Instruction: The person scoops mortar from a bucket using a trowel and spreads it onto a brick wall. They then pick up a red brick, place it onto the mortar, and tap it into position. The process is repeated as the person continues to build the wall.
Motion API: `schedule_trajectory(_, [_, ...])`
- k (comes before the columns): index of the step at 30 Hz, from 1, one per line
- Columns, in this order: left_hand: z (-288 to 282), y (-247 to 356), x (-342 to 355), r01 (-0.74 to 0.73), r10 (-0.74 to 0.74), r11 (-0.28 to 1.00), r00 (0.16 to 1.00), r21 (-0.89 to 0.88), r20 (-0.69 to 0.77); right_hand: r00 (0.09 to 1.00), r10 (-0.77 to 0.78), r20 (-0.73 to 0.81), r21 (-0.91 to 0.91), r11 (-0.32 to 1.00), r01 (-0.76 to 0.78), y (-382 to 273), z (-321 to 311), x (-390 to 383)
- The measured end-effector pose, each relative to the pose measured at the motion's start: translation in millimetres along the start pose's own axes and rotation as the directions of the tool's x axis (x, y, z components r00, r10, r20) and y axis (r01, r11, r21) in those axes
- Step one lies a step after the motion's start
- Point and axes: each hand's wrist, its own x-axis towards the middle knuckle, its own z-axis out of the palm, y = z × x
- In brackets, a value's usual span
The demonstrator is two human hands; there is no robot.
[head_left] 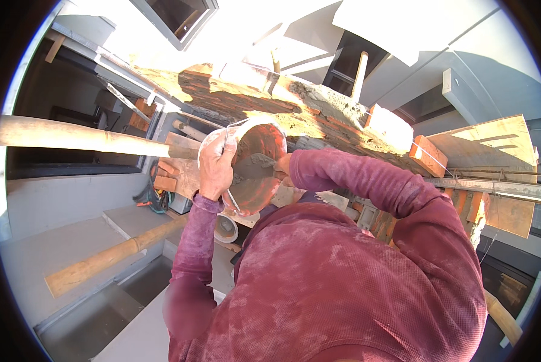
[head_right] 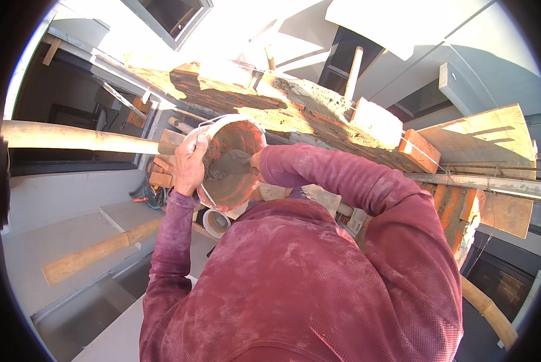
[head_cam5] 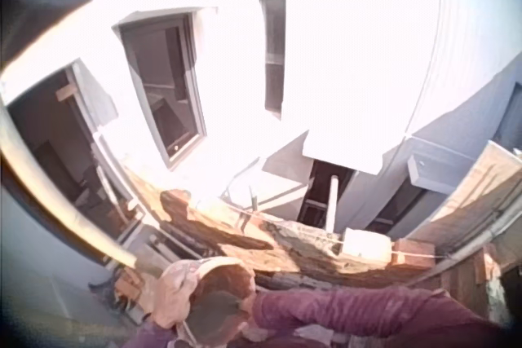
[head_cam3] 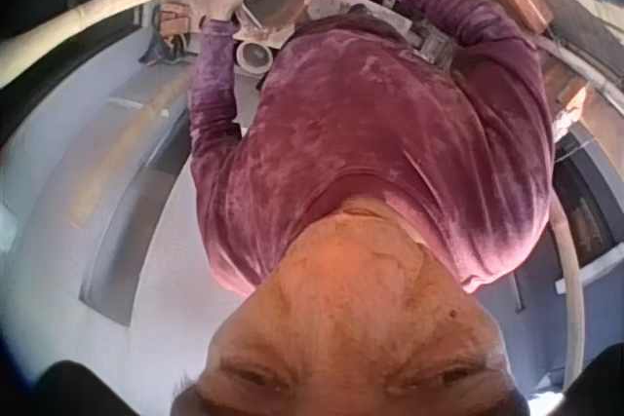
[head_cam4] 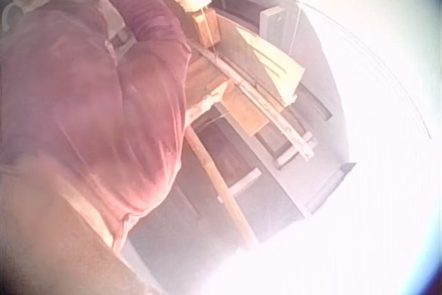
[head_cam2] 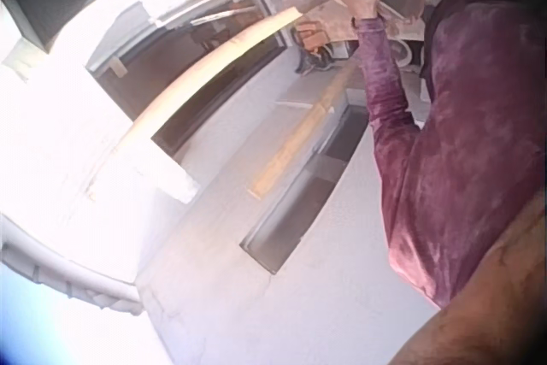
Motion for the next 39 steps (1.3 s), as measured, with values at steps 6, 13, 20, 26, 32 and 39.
schedule_trajectory(6, [31,-33,-23,0.168,-0.186,0.972,0.977,-0.163,-0.102,0.965,-0.235,0.115,0.955,0.294,-0.042,56,35,-37])
schedule_trajectory(13, [34,-117,-64,0.354,-0.463,0.862,0.841,-0.363,-0.28,0.96,-0.266,-0.088,0.996,-0.03,0.083,42,39,-84])
schedule_trajectory(20, [6,-173,-126,0.454,-0.569,0.822,0.682,-0.344,-0.46,0.843,0.341,-0.417,0.889,0.345,0.3,56,-10,-37])
schedule_trajectory(26, [-42,-189,-191,0.606,-0.676,0.734,0.611,-0.307,-0.411,0.462,0.304,-0.833,0.139,0.924,-0.357,125,-35,78])
schedule_trajectory(32, [-82,-213,-259,0.607,-0.816,0.575,0.374,-0.548,-0.441,0.508,0.485,-0.712,0.067,0.767,-0.638,98,-31,129])
schedule_trajectory(39, [-119,-260,-282,0.637,-0.879,0.467,0.261,-0.614,-0.399,0.446,0.549,-0.707,0.11,0.708,-0.697,130,6,121])
